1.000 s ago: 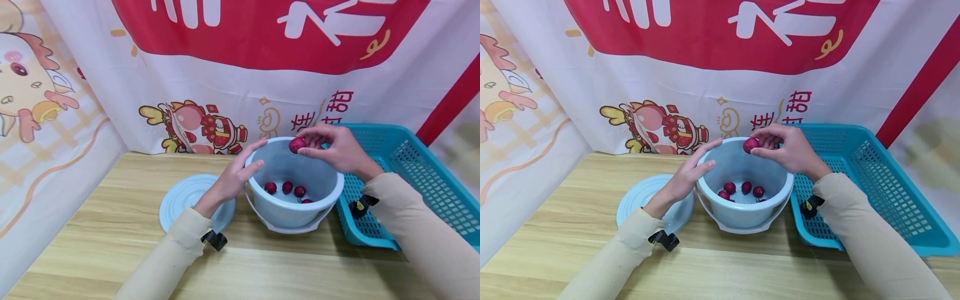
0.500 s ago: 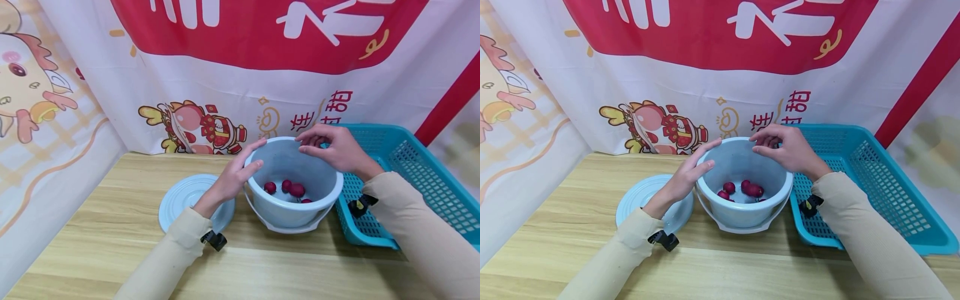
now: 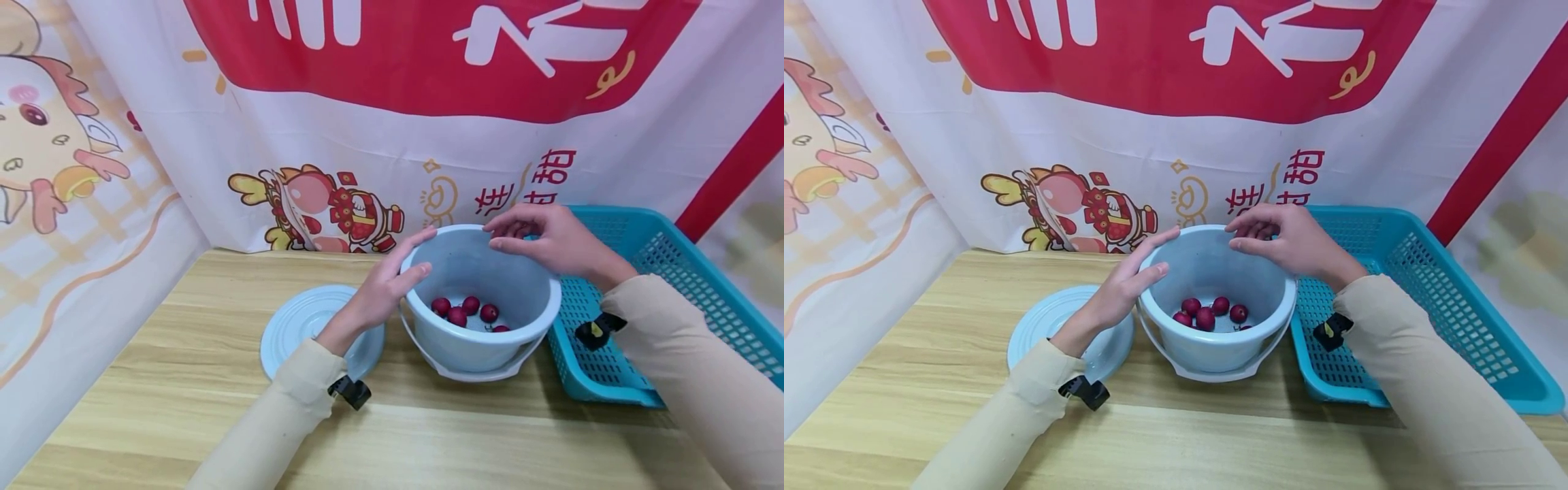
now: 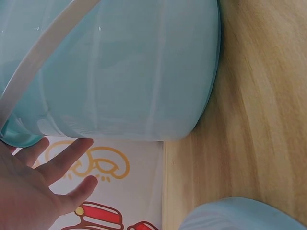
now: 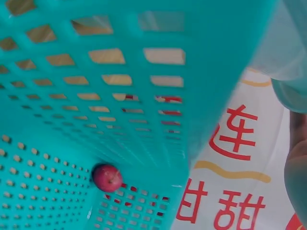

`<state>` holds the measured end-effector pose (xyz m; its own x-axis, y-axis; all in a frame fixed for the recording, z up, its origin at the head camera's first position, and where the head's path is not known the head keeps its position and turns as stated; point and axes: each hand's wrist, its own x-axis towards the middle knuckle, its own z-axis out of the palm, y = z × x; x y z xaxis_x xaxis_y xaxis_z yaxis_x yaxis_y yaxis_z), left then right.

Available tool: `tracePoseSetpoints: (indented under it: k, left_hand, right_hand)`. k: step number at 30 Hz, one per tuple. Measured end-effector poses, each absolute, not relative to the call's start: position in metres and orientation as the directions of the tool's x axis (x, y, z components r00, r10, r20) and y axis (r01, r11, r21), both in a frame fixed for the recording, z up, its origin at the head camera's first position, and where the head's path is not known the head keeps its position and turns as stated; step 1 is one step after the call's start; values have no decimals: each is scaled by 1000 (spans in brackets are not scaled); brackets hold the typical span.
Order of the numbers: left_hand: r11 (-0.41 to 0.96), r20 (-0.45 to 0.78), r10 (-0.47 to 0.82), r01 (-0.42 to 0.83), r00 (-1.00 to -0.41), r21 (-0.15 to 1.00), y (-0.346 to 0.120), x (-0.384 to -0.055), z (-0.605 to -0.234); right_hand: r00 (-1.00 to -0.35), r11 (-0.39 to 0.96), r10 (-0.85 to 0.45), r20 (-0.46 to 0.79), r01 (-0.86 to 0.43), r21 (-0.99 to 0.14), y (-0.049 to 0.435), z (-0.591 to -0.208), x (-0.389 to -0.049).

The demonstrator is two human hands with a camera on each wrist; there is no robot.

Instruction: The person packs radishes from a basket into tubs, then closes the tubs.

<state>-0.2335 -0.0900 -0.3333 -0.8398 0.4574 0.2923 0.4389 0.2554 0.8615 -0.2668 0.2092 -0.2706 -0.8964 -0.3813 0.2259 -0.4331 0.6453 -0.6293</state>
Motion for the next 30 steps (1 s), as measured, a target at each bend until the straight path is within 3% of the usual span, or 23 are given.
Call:
tracePoseSetpoints:
  k: [11, 19, 30]
  left_hand:
    - [300, 313, 429, 461, -847, 835, -90, -238, -330]
    - [349, 315, 365, 442, -876, 826, -84, -244, -325]
    - [401, 324, 177, 369, -929, 839, -106, -249, -308]
  right_hand:
    - [-878, 668, -459, 134, -441, -600, 196, -228, -267]
    - [-907, 679, -393, 151, -397, -617, 180, -199, -272]
    - [-940, 670, -291, 177, -332, -664, 149, -179, -273]
